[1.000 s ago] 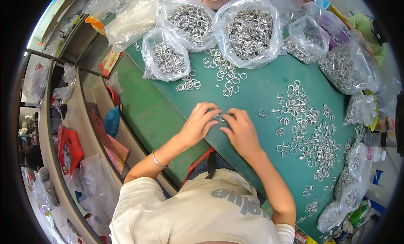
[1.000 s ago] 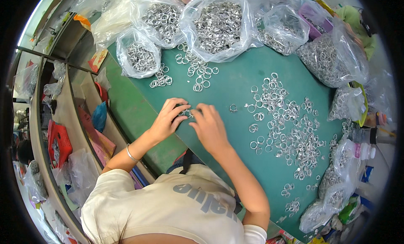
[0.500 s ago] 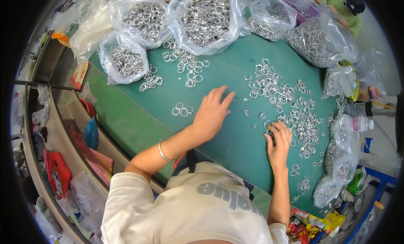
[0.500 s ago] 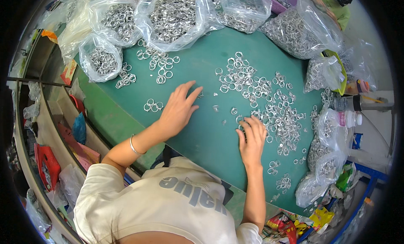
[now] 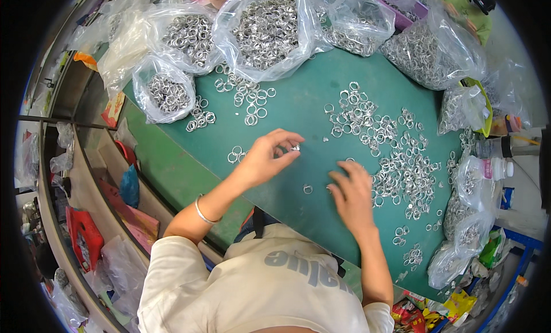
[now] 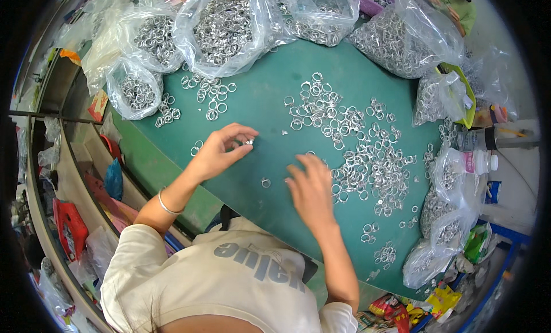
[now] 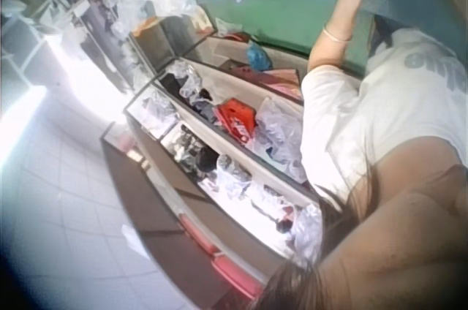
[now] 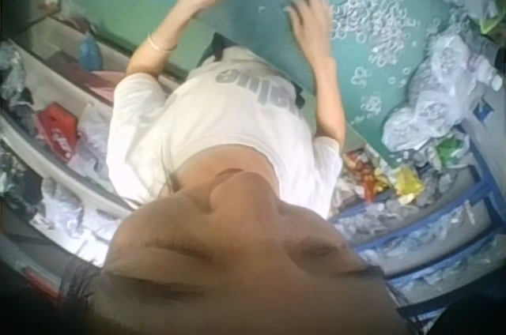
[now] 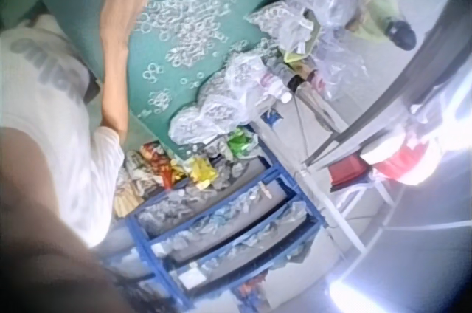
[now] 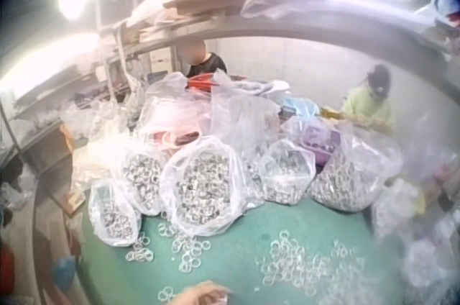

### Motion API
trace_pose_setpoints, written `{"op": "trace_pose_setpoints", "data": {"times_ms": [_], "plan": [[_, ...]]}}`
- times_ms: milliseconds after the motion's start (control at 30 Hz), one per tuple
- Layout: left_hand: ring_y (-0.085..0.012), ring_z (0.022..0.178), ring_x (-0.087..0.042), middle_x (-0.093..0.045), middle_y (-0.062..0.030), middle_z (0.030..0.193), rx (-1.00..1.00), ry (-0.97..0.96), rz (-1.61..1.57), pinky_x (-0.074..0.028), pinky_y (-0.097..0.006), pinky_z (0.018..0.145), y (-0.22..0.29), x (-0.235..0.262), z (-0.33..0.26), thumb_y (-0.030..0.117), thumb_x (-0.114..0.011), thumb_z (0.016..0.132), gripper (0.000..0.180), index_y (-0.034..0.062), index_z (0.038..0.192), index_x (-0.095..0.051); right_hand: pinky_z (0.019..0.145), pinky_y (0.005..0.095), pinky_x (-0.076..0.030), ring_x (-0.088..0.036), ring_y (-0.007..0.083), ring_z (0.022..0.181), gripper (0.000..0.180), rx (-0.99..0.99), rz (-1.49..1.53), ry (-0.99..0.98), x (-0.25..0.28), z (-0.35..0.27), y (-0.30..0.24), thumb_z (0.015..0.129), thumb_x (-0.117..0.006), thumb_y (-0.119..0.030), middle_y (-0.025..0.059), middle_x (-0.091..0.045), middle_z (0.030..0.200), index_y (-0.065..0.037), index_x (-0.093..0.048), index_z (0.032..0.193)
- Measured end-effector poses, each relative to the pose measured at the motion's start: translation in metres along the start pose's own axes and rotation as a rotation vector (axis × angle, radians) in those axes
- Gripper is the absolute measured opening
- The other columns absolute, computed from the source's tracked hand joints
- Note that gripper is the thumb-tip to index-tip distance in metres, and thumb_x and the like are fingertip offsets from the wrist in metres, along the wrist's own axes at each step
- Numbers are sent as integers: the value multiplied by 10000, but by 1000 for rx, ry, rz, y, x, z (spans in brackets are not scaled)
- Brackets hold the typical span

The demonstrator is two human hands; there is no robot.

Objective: The person sorts through a pile of small metal rings on a green table by hand, moving them across the surface and gathering some to place into a plastic bag.

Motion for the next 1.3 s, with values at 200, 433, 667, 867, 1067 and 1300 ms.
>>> {"op": "trace_pose_setpoints", "data": {"times_ms": [200,433,667,867,1067,1300], "plan": [[-199,892,-609,-625,-88,1052,-495,498,433,-501,-279,721,73,76,53,-9,-672,795,236,52,1022,-653,846,386,-399,-521,282,986,309,-68,-57,305,30,34,28,780,-688,-61,102,-565,1085,-49,-627,1082],[-322,1010,-593,-599,-138,1120,-659,816,756,-478,-350,867,81,116,107,-29,-644,793,275,45,1057,-635,806,386,-383,-501,267,957,187,27,-166,228,2,81,31,770,-692,-85,79,-561,1049,-48,-639,946],[-321,1023,-576,-583,-146,1068,-551,751,481,-461,-378,880,68,98,48,-72,-623,778,300,29,1060,-624,812,378,-392,-546,276,931,83,-21,-37,352,29,55,34,790,-656,-21,81,-620,973,-38,-601,850],[-247,958,-615,-618,-128,1069,-611,645,496,-509,-305,726,74,69,30,-83,-636,781,291,37,1046,-641,775,371,-452,-585,300,878,100,-174,163,312,39,21,44,787,-627,47,135,-647,965,-8,-582,857],[-287,1021,-525,-546,-99,1090,-502,129,617,-436,-384,866,51,-30,73,62,-695,770,267,49,1030,-634,622,249,-448,-562,133,724,316,-423,297,223,43,-2,53,821,-604,54,93,-624,923,18,-594,1135],[-298,998,-516,-540,-91,1085,-468,-8,773,-424,-397,849,29,-51,87,39,-672,780,181,38,950,-611,563,210,-442,-577,101,722,212,-777,1328,154,22,-35,82,949,-518,-82,71,-629,938,3,-593,1129]]}}
Point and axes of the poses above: each hand's wrist, its own z-axis towards the middle knuckle, its own x-axis out of the back of the hand, y = z × x, the point moved 8 cm from there along z, towards the middle knuckle
